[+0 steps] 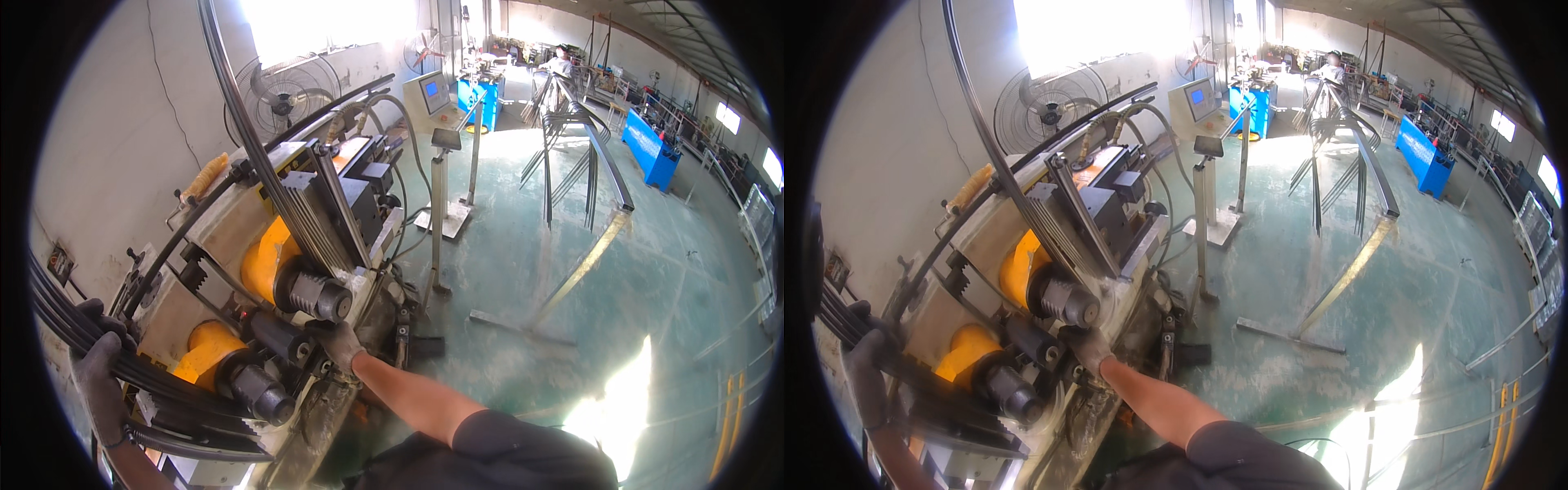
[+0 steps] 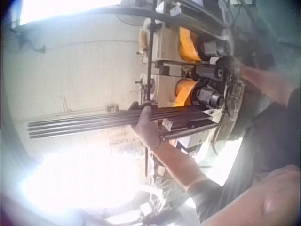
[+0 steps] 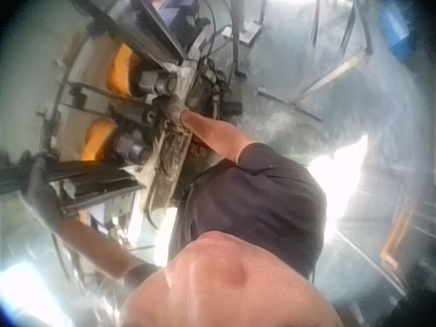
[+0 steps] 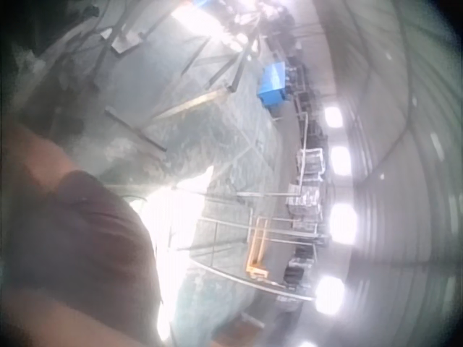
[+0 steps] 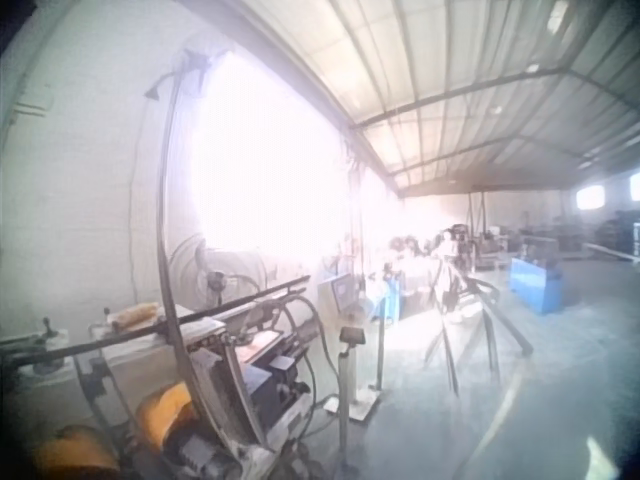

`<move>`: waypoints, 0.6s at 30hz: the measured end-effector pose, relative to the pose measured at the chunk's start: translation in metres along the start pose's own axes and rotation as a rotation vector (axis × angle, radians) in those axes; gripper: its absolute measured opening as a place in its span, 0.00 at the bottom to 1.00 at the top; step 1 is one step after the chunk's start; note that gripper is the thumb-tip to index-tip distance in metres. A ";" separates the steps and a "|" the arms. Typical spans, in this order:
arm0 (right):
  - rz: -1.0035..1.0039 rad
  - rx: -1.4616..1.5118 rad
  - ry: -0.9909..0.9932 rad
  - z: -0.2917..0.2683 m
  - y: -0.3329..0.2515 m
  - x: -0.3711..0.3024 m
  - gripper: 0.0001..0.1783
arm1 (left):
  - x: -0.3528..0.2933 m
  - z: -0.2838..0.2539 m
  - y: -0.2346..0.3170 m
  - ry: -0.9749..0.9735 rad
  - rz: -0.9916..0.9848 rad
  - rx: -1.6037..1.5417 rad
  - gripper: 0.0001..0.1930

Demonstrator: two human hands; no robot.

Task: The person repeatedly picks up metal rods from a rack, feeds them into a bending machine, and removes the bent rods. They also measure one bent rod on a wooden table using a tape measure and place it on a metal rack.

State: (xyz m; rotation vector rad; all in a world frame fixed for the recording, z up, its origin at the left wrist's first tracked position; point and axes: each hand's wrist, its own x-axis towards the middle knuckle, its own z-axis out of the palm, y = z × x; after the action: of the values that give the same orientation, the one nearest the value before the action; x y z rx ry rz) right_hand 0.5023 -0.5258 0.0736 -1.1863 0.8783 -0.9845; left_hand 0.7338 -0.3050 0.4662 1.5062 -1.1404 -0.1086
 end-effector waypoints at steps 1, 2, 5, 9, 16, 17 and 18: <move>-0.092 -0.051 0.004 0.000 0.005 0.003 0.19 | -0.001 0.000 0.002 -0.029 0.009 0.019 0.31; -0.135 -0.112 0.008 0.001 0.011 0.005 0.19 | -0.002 -0.001 0.004 -0.055 0.017 0.038 0.32; -0.132 -0.060 0.030 0.004 0.026 0.013 0.19 | -0.006 -0.004 0.008 -0.101 0.030 0.084 0.33; -0.234 -0.051 -0.005 0.005 0.036 0.017 0.17 | -0.009 -0.011 0.007 -0.121 -0.005 0.122 0.33; -0.132 0.144 -0.010 0.002 0.013 0.006 0.13 | -0.009 -0.018 0.005 -0.110 -0.039 0.216 0.32; -0.049 0.187 -0.018 0.003 0.009 0.005 0.13 | -0.010 -0.017 0.005 -0.101 -0.038 0.223 0.32; -0.018 0.230 -0.024 0.004 0.006 0.005 0.13 | -0.011 -0.016 0.006 -0.091 -0.035 0.246 0.31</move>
State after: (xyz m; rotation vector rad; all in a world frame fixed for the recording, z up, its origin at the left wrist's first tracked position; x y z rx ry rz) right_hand 0.5080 -0.5284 0.0682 -1.0092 0.7154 -1.0540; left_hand 0.7348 -0.2849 0.4700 1.7540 -1.2351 -0.0629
